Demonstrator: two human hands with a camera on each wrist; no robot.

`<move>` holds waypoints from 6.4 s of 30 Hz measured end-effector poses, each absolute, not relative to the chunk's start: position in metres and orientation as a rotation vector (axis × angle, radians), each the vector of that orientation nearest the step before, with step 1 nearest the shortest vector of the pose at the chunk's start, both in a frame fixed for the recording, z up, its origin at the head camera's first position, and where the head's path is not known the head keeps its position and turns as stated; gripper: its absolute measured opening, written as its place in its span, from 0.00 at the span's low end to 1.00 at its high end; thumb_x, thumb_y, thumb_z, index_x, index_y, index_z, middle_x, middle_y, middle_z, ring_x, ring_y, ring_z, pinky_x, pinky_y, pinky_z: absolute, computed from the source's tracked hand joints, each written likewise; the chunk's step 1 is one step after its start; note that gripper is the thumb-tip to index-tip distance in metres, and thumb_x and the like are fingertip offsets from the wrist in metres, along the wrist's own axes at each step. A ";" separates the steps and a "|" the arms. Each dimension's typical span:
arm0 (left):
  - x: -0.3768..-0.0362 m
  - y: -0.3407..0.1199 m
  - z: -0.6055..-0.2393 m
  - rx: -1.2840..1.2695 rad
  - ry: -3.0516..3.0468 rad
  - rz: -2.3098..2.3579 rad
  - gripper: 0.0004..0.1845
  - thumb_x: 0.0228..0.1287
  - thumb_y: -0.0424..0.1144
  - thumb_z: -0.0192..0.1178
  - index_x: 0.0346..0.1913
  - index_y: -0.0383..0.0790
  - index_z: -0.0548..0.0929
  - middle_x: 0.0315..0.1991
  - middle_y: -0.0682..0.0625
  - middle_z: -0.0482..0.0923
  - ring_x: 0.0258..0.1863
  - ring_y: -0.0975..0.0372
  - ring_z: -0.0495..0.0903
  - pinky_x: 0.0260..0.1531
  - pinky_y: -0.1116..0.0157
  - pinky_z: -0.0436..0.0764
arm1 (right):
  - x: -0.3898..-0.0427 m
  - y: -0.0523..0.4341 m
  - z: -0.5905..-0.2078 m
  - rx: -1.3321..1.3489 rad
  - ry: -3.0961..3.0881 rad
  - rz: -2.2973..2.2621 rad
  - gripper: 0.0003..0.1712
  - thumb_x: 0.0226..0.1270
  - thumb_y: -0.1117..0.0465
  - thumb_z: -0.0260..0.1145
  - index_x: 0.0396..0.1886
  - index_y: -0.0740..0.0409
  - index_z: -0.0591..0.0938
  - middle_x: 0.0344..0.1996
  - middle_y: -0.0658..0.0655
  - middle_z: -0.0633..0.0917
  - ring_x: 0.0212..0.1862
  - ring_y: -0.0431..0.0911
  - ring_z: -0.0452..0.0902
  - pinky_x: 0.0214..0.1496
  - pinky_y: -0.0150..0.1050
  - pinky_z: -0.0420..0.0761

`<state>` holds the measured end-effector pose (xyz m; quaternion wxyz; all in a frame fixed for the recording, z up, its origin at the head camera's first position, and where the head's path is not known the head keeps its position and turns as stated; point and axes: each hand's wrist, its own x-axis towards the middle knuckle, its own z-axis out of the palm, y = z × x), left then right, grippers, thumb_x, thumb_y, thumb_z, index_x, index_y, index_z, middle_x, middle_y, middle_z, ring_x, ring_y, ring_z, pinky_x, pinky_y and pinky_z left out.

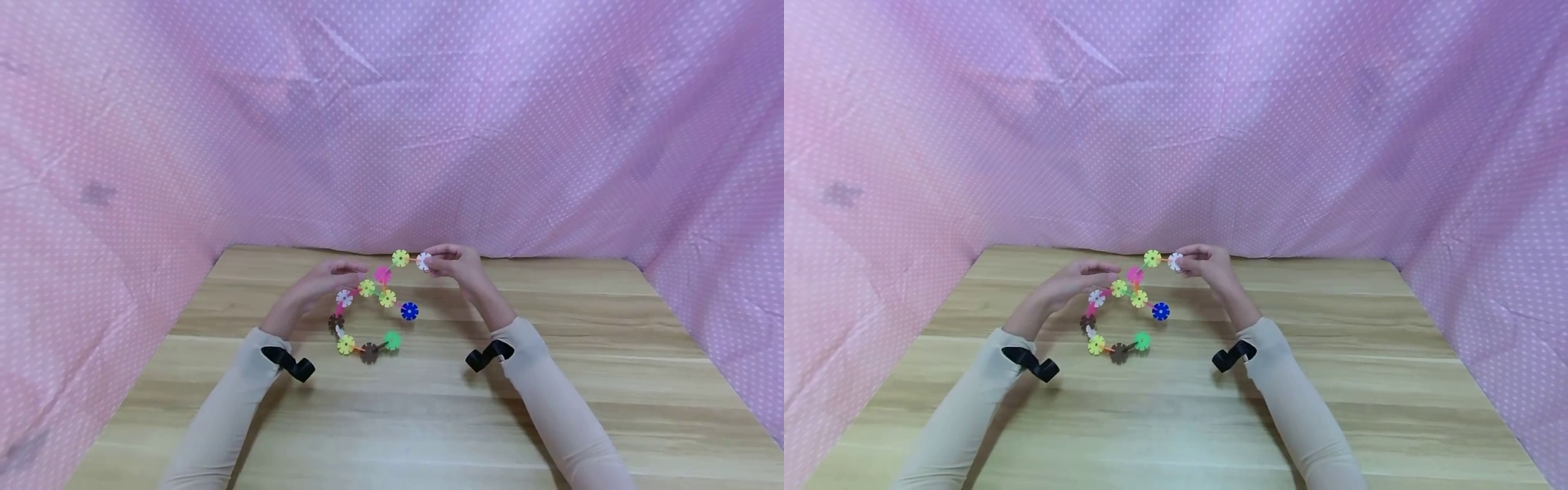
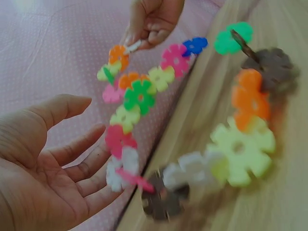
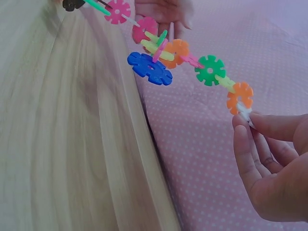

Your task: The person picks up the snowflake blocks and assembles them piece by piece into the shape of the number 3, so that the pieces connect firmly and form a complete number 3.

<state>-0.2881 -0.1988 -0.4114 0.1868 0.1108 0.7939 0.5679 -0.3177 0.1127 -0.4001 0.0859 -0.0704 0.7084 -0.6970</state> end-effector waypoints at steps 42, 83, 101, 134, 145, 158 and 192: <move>-0.271 -0.214 -0.428 0.097 2.052 1.691 0.21 0.70 0.28 0.60 0.64 0.28 0.77 0.57 0.38 0.84 0.45 0.62 0.86 0.56 0.61 0.85 | -0.301 0.170 -0.403 -0.312 2.212 -1.904 0.22 0.68 0.72 0.68 0.59 0.77 0.77 0.33 0.46 0.88 0.36 0.39 0.86 0.47 0.39 0.89; -0.304 -0.211 -0.435 0.486 2.219 1.334 0.21 0.70 0.28 0.58 0.64 0.33 0.79 0.61 0.37 0.81 0.52 0.57 0.81 0.52 0.64 0.83 | -0.267 0.195 -0.423 -0.566 2.276 -1.180 0.20 0.58 0.71 0.76 0.50 0.71 0.83 0.36 0.64 0.88 0.33 0.43 0.82 0.34 0.35 0.86; -0.308 -0.209 -0.447 0.395 2.207 1.399 0.21 0.71 0.29 0.60 0.65 0.33 0.79 0.59 0.39 0.81 0.53 0.57 0.82 0.55 0.64 0.84 | -0.255 0.181 -0.425 -0.618 2.254 -1.082 0.16 0.59 0.66 0.77 0.42 0.66 0.81 0.21 0.60 0.87 0.23 0.46 0.84 0.25 0.40 0.86; -0.253 -0.216 -0.449 0.076 2.252 1.601 0.25 0.68 0.33 0.64 0.62 0.21 0.73 0.51 0.33 0.82 0.39 0.63 0.85 0.45 0.66 0.88 | -0.279 0.188 -0.417 -0.698 2.215 -1.188 0.18 0.65 0.69 0.71 0.53 0.72 0.81 0.40 0.68 0.88 0.37 0.46 0.85 0.38 0.38 0.87; -0.229 -0.209 -0.448 0.013 2.232 1.592 0.37 0.57 0.33 0.74 0.67 0.29 0.68 0.44 0.44 0.84 0.40 0.60 0.84 0.46 0.67 0.85 | -0.287 0.183 -0.423 -0.785 2.146 -1.119 0.25 0.63 0.73 0.70 0.61 0.71 0.78 0.47 0.70 0.85 0.45 0.46 0.83 0.45 0.32 0.85; -0.235 -0.198 -0.453 -0.081 2.201 1.727 0.31 0.64 0.25 0.65 0.69 0.25 0.68 0.48 0.34 0.84 0.37 0.63 0.86 0.47 0.64 0.88 | -0.288 0.181 -0.431 -0.816 2.119 -1.152 0.21 0.63 0.76 0.68 0.57 0.73 0.80 0.39 0.66 0.85 0.39 0.42 0.81 0.41 0.30 0.84; -0.304 -0.198 -0.456 0.052 2.170 1.658 0.21 0.72 0.27 0.58 0.66 0.30 0.76 0.50 0.45 0.85 0.43 0.67 0.84 0.51 0.68 0.86 | -0.258 0.174 -0.428 -0.916 2.184 -1.057 0.18 0.57 0.68 0.77 0.47 0.67 0.83 0.33 0.61 0.84 0.35 0.42 0.79 0.37 0.29 0.82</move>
